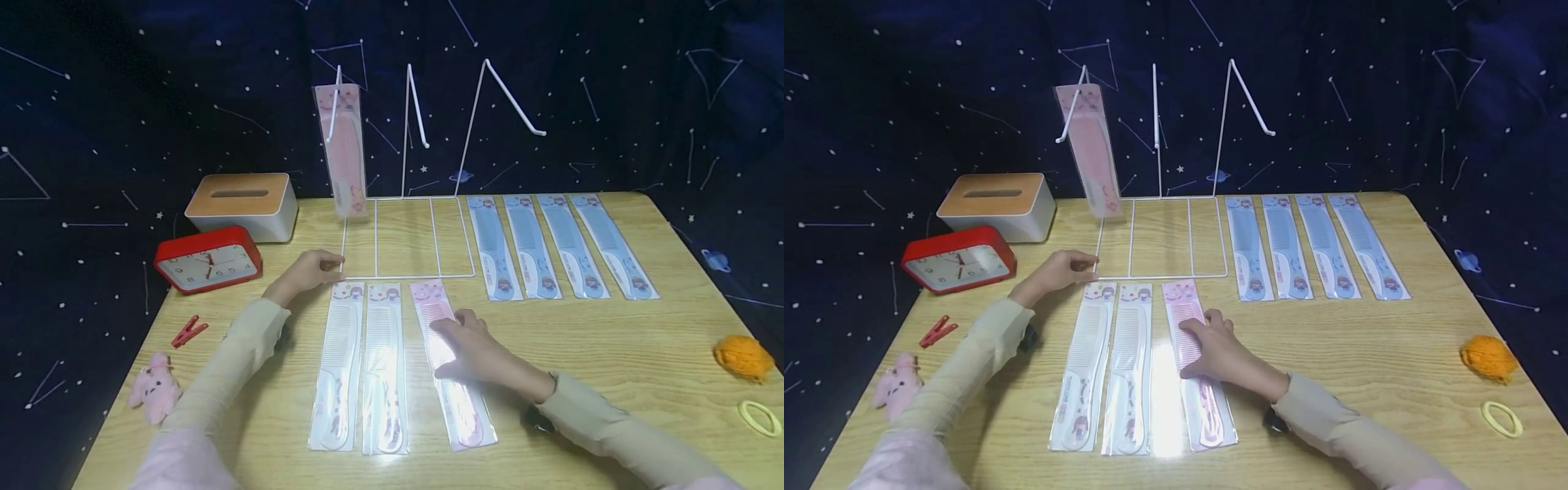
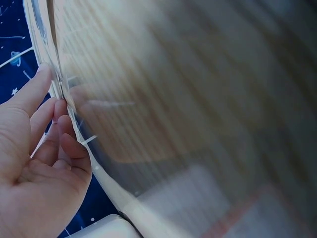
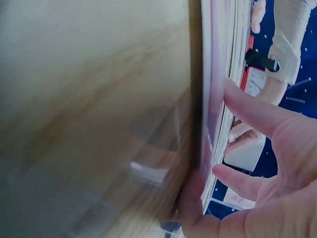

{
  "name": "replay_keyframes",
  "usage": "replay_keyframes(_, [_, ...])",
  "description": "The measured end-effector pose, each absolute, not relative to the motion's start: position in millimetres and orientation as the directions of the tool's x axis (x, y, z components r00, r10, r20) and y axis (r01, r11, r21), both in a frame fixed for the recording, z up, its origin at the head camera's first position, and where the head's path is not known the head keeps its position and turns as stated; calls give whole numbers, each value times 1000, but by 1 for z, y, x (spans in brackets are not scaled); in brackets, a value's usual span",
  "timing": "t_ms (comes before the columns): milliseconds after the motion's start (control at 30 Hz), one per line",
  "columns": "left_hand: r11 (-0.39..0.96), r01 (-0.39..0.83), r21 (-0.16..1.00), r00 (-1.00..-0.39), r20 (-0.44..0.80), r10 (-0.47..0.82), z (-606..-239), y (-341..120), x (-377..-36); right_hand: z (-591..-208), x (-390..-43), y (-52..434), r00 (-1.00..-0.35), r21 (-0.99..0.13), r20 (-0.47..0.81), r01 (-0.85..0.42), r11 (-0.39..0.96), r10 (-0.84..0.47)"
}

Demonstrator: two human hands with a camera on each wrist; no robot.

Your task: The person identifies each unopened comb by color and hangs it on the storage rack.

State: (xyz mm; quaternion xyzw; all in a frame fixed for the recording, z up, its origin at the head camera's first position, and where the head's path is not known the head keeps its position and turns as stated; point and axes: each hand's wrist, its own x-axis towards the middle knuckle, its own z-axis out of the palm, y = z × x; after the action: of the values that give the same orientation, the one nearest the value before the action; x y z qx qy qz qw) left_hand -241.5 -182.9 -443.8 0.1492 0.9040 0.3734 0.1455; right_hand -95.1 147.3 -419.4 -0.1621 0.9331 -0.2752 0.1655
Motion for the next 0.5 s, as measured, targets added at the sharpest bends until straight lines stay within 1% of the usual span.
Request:
replay_keyframes(200, [682, 153, 715, -913, -161, 374, -442, -182, -240, -417, -100, 152, -901, -647, -248, -119, 753, -356])
replay_keyframes(333, [681, 137, 720, -915, -171, 366, -439, -181, -238, -411, -103, 156, -890, -681, -245, -124, 722, -384])
replay_keyframes(500, [677, 135, 724, -913, -174, 368, -437, -181, -238, -397, -107, 160, -877, -742, -211, -144, 655, -432])
